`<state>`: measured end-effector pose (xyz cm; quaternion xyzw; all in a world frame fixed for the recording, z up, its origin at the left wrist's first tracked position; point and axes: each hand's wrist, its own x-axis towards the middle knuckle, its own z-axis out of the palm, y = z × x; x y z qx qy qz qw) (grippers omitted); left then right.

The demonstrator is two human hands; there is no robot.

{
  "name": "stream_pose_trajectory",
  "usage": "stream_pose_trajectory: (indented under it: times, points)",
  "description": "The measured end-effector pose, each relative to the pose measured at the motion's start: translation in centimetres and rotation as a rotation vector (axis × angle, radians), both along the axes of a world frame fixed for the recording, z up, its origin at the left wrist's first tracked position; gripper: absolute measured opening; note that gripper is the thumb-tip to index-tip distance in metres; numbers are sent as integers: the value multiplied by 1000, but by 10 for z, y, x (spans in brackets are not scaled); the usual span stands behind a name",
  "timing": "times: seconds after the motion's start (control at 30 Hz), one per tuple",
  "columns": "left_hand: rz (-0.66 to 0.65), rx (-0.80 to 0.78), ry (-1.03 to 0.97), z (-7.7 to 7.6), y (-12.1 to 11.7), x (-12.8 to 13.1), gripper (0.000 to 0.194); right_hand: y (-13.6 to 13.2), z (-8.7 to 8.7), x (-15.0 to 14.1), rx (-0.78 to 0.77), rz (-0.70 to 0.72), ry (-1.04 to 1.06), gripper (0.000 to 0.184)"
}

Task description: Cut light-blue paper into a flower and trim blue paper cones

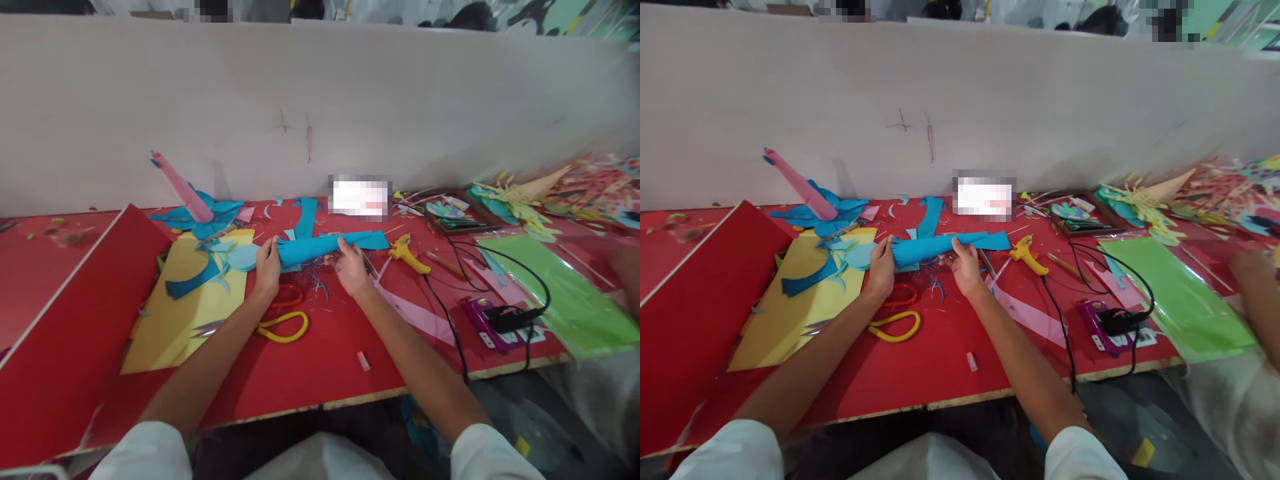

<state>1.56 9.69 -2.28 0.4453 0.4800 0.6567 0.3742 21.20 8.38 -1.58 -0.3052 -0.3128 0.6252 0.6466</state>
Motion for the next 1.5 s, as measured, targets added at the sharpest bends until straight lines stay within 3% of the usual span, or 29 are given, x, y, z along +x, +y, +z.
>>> stream_pose_trajectory:
  times: [0.43,0.7,0.9,1.03,1.17,1.37,1.5]
  points:
    - [62,6,-50,-4,2,0,53,-1,-6,-13,24,-42,-56,47]
    - [-7,45,72,8,-6,0,53,-9,1,-19,81,43,-62,54]
    - [-26,76,152,10,-8,-2,49,-9,-6,-21,4,32,-58,50]
    - [-50,92,32,9,-8,0,47,-4,-10,-15,-40,-87,-14,45]
    - [-174,-8,-69,8,-7,4,31,1,-10,-7,-49,-256,71,47]
    - [-227,-55,-115,6,-5,7,24,-1,-5,-5,0,-227,49,39]
    - [-181,-71,-177,3,-4,6,35,-4,-2,-9,43,-214,-21,37]
